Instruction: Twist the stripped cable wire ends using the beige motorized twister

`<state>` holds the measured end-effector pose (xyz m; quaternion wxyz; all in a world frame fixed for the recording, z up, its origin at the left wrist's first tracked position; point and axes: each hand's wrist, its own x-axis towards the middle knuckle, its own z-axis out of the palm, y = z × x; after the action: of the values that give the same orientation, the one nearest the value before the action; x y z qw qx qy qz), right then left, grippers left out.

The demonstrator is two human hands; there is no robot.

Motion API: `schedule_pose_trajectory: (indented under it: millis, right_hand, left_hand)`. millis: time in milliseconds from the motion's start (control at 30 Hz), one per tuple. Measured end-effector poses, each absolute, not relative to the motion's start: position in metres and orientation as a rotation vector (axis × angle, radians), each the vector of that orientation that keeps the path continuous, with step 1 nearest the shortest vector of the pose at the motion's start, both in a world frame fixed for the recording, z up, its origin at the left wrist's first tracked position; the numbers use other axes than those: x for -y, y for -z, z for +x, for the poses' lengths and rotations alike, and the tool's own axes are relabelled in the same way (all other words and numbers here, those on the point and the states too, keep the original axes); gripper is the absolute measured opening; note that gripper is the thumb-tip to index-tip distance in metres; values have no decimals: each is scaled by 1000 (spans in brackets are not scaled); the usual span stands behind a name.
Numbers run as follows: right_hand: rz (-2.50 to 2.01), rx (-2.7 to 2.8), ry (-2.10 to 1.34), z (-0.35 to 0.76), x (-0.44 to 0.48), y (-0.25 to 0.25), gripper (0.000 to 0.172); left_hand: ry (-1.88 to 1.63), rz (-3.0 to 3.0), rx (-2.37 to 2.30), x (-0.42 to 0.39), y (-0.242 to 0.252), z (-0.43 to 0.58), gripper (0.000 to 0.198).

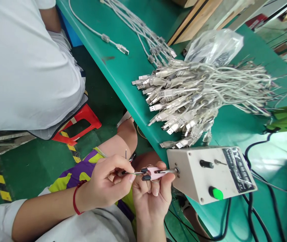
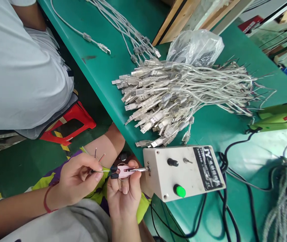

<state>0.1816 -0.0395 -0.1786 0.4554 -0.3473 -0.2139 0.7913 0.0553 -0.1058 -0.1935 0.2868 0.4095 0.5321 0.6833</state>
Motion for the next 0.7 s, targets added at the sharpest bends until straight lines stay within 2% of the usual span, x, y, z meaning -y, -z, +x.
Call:
schedule_pose_trajectory:
  millis: [433, 533, 633, 700]
  right_hand:
    - [-887, 585, -1946, 181, 40, 179, 31]
    - [-877, 666, -2004, 184, 41, 185, 43]
    - [-936, 904, -2044, 199, 41, 186, 70]
    - [-1012, 1276, -1962, 219, 40, 176, 68]
  left_hand:
    - [-1758, 1108, -1393, 105, 199, 61, 13]
    - [-1756, 1113, -1386, 105, 198, 62, 13]
    - [-1745, 1102, -1371, 107, 198, 63, 13]
    - [-1735, 1080, -1351, 109, 199, 63, 13]
